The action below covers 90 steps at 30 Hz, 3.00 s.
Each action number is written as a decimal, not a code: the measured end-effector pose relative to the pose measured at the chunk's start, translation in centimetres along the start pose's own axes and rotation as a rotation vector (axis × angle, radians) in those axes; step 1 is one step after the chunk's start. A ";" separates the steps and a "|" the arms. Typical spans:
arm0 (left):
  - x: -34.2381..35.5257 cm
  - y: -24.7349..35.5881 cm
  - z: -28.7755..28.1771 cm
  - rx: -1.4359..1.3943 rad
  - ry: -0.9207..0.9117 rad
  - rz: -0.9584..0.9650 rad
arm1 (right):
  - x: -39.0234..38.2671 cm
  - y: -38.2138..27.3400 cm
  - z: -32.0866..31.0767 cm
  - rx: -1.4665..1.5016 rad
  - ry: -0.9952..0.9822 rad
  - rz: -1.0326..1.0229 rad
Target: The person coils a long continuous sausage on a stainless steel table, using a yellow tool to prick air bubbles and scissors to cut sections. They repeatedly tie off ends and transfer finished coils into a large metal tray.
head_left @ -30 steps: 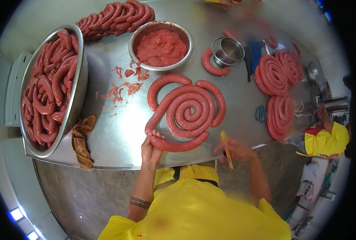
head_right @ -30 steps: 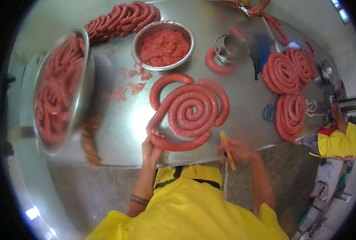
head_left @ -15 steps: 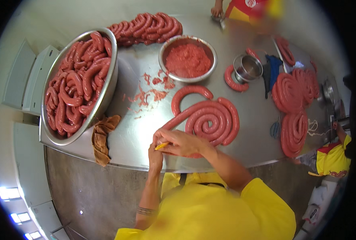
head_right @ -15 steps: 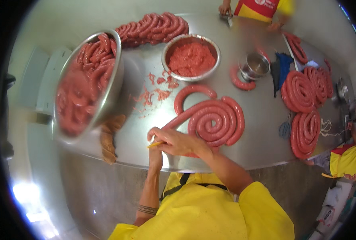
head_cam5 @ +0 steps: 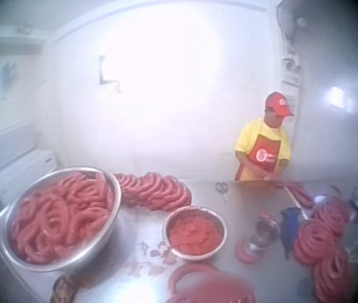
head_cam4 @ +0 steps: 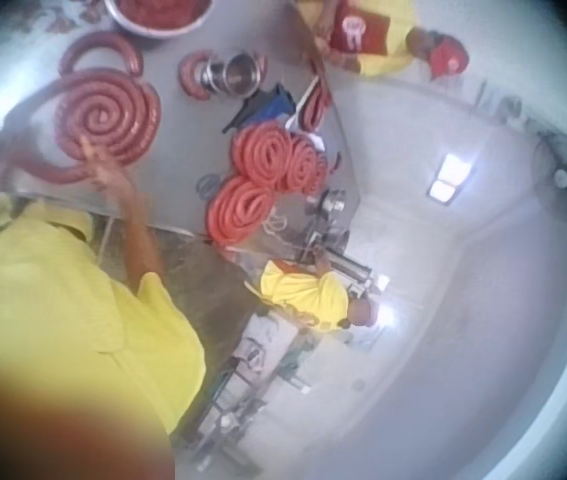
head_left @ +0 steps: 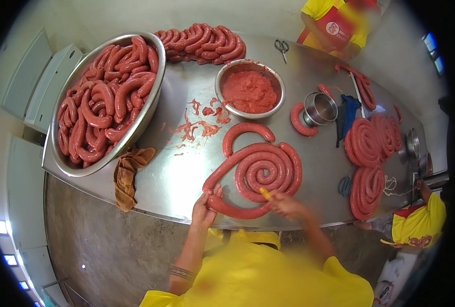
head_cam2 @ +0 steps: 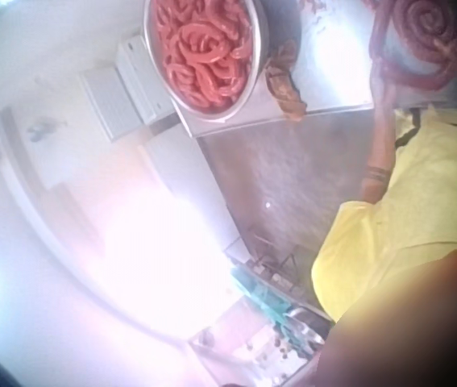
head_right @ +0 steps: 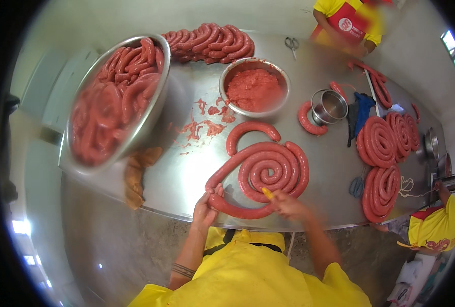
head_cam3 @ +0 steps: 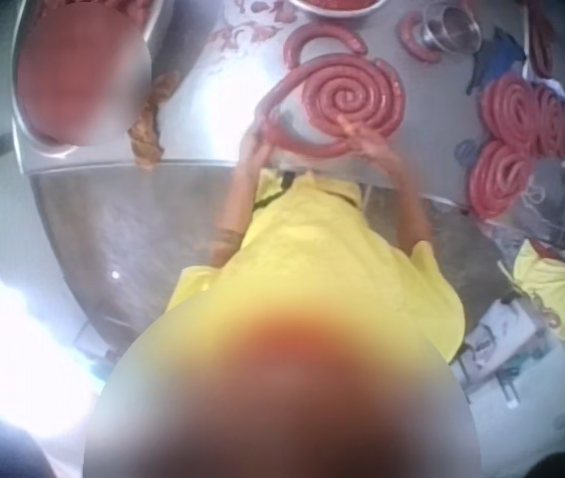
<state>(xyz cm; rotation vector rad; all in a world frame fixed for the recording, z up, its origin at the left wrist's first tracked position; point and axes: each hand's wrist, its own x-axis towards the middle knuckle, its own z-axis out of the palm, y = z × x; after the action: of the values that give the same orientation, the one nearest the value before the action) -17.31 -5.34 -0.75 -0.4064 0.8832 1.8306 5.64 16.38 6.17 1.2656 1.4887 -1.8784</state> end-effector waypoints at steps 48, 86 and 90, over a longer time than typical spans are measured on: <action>-1.9 2.6 -4.5 1.224 0.149 0.606 | 5.0 -15.0 13.8 -0.443 0.112 -1.281; -2.8 1.1 0.3 1.512 -0.430 0.540 | -8.1 -3.7 -18.3 0.897 0.559 -1.213; -2.4 -1.2 -2.1 0.895 -0.102 0.239 | -2.1 3.3 -12.8 0.587 0.908 -0.745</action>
<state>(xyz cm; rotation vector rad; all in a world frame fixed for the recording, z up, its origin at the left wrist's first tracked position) -15.45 -8.19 -1.11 0.3663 1.6007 1.4475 14.19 26.70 6.06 2.2855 2.1486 -2.4821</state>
